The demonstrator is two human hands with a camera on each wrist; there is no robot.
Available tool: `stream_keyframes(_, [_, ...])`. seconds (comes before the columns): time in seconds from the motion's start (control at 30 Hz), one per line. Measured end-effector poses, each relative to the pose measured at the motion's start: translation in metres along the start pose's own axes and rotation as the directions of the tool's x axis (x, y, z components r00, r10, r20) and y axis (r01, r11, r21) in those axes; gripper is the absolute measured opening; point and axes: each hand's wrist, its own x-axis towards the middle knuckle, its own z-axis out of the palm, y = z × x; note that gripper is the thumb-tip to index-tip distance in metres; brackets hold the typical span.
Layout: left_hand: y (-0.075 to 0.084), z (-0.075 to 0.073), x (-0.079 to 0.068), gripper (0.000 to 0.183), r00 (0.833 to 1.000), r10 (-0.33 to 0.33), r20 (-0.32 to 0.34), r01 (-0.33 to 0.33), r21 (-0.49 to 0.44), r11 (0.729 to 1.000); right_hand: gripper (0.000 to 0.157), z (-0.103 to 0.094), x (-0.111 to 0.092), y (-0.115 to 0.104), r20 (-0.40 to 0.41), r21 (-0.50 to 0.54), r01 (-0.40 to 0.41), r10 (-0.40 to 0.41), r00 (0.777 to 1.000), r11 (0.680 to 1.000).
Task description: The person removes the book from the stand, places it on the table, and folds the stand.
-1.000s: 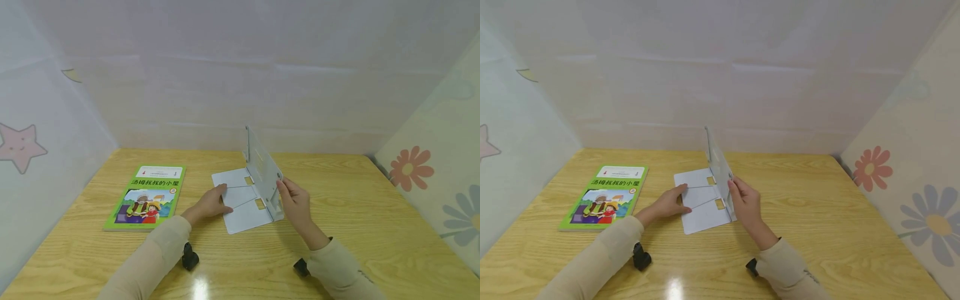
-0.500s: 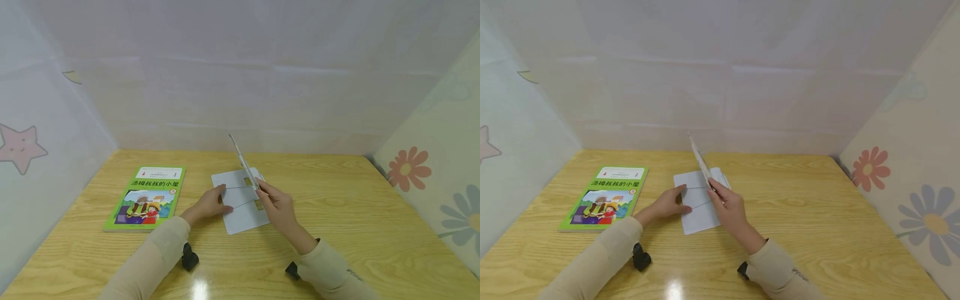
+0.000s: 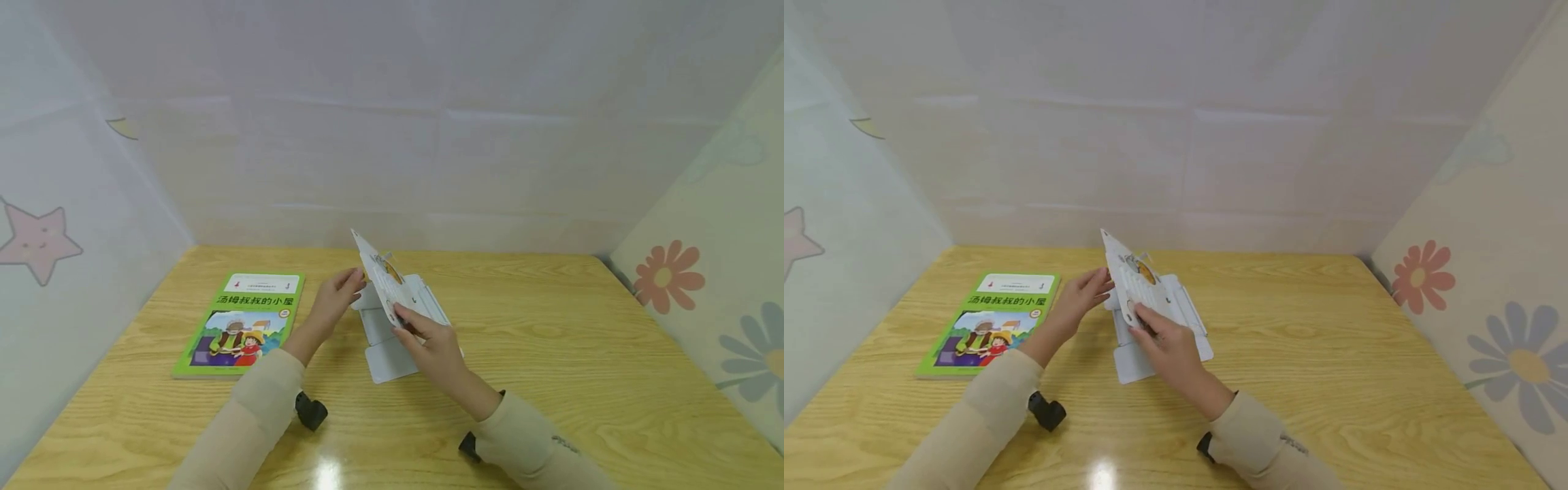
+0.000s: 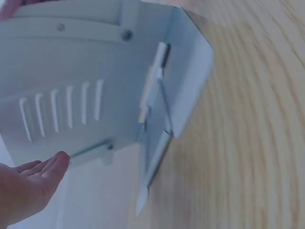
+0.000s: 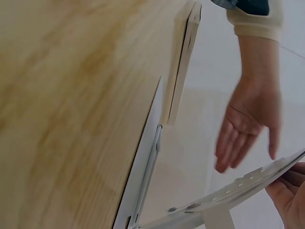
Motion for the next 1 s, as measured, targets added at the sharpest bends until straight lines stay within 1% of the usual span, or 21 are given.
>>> stream_keyframes(0.07, [0.007,0.001,-0.001,0.052,1.0,0.0,0.017,0.002,-0.112,0.994,0.032,0.003,-0.001,-0.001,0.015,-0.037,0.02,-0.02,1.0,0.999])
stream_keyframes(0.13, [0.01,0.001,-0.003,0.049,1.0,-0.009,0.021,0.012,-0.166,0.986,0.033,0.006,-0.002,-0.001,0.033,-0.064,0.04,-0.038,0.999,0.997])
stream_keyframes(0.2, [0.011,0.001,-0.005,0.047,1.0,-0.023,0.017,0.026,-0.177,0.984,0.034,0.009,-0.003,-0.002,0.049,-0.078,0.051,-0.047,0.998,0.996])
stream_keyframes(0.3, [0.008,0.0,-0.007,0.043,0.999,-0.049,-0.01,0.046,-0.18,0.983,0.036,0.013,-0.005,-0.004,0.074,-0.086,0.053,-0.047,0.996,0.995])
stream_keyframes(0.43, [0.002,-0.003,-0.011,0.042,0.997,-0.069,-0.036,0.059,-0.222,0.973,0.039,0.017,-0.006,-0.007,0.101,-0.104,0.067,-0.057,0.993,0.992])
stream_keyframes(0.57, [-0.004,-0.007,-0.014,0.042,0.998,-0.065,-0.027,0.055,-0.267,0.962,0.04,0.021,-0.006,-0.009,0.137,-0.156,0.098,-0.076,0.988,0.983])
stream_keyframes(0.73, [-0.011,-0.012,-0.018,0.041,0.997,-0.074,-0.011,0.068,-0.289,0.955,0.04,0.025,-0.007,-0.011,0.217,-0.246,0.142,-0.088,0.972,0.959])
stream_keyframes(0.87, [-0.016,-0.015,-0.021,0.04,0.992,-0.127,-0.017,0.117,-0.296,0.948,0.039,0.028,-0.009,-0.01,0.291,-0.295,0.145,-0.056,0.955,0.944])
stream_keyframes(1.0, [-0.022,-0.018,-0.021,0.039,0.98,-0.192,-0.04,0.169,-0.326,0.93,0.038,0.032,-0.008,-0.012,0.353,-0.34,0.136,-0.008,0.935,0.931])
